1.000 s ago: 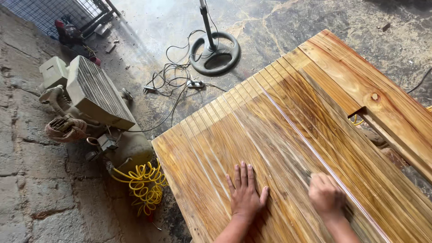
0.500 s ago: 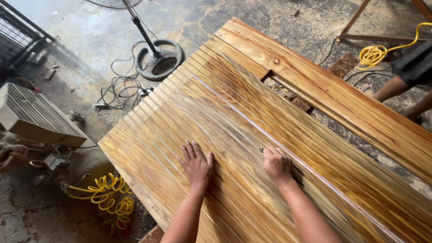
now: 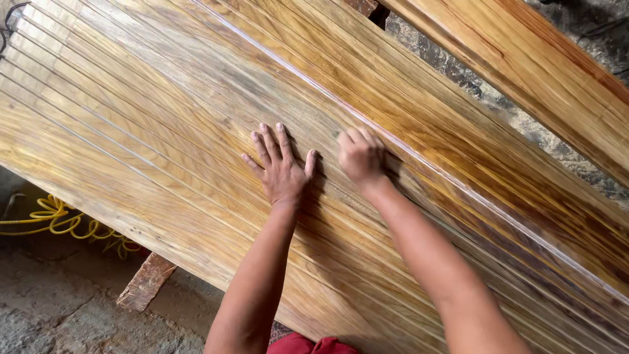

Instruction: The person sands a large wooden tabletop using a sanding block, moving back and forth along the grain. Another person is visible in the background also sanding a separate piece of wood.

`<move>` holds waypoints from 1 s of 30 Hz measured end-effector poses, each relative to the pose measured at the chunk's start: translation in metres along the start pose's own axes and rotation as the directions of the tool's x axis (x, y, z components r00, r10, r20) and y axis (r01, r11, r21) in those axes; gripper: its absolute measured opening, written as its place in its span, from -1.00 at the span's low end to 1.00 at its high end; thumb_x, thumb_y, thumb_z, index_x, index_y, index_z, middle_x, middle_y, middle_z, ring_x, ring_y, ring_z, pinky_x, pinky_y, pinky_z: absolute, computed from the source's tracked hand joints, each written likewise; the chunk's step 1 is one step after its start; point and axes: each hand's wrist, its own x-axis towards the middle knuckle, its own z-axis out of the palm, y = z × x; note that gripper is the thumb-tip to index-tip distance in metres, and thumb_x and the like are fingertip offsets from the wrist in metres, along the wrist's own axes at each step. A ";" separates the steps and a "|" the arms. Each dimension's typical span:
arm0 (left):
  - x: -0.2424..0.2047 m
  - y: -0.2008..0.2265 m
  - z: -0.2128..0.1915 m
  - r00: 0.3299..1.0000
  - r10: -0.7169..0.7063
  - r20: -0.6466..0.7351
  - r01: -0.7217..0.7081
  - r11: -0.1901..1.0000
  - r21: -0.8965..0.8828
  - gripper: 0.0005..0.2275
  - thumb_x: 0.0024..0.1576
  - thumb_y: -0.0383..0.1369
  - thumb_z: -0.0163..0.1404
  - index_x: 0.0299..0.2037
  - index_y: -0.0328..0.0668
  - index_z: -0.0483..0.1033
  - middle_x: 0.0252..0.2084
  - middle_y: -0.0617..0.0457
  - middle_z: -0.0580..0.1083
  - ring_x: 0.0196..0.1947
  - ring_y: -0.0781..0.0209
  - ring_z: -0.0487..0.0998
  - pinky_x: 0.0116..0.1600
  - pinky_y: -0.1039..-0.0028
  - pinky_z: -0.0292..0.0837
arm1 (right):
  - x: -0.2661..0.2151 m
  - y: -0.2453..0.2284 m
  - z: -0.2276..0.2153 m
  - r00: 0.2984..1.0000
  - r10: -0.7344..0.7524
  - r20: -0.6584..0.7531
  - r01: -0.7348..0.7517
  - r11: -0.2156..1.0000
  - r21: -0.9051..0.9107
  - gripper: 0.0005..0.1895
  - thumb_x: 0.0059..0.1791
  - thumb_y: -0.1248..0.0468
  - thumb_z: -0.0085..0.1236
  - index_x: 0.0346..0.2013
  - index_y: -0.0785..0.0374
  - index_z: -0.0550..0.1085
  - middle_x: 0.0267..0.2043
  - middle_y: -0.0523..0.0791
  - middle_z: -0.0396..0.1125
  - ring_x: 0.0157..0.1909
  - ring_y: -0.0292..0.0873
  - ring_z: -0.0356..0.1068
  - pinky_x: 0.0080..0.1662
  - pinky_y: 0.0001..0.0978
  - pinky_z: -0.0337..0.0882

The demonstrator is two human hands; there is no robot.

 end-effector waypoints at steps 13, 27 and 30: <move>-0.001 -0.001 -0.001 0.999 -0.013 0.029 0.012 1.000 0.023 -0.15 0.17 0.29 -0.18 0.56 -0.06 -0.02 0.61 -0.17 -0.15 0.59 -0.17 -0.27 0.49 -0.26 -0.55 | -0.060 0.037 -0.049 0.998 -0.057 -0.021 0.058 0.996 0.070 -0.93 0.02 0.44 0.19 -0.37 0.29 0.54 -0.43 -0.06 0.43 -0.39 -0.14 0.42 -0.39 -0.37 0.46; 0.005 -0.001 0.005 0.999 -0.011 0.031 0.011 1.000 0.010 -0.16 0.16 0.29 -0.17 0.54 -0.05 0.01 0.60 -0.20 -0.13 0.59 -0.18 -0.27 0.48 -0.27 -0.56 | -0.004 0.028 -0.005 0.995 -0.064 0.072 0.046 0.971 0.235 -0.76 0.10 0.42 0.08 -0.45 0.29 0.57 -0.50 -0.05 0.44 -0.62 -0.25 0.32 -0.65 -0.47 0.25; 0.006 0.000 0.006 1.000 -0.009 0.026 0.008 1.000 0.021 -0.14 0.14 0.30 -0.16 0.54 -0.06 -0.01 0.60 -0.19 -0.14 0.59 -0.18 -0.27 0.47 -0.28 -0.56 | 0.043 0.000 0.050 0.998 -0.068 0.002 0.065 0.963 0.260 -0.76 0.09 0.46 0.04 -0.43 0.29 0.58 -0.48 -0.04 0.45 -0.62 -0.29 0.32 -0.68 -0.49 0.22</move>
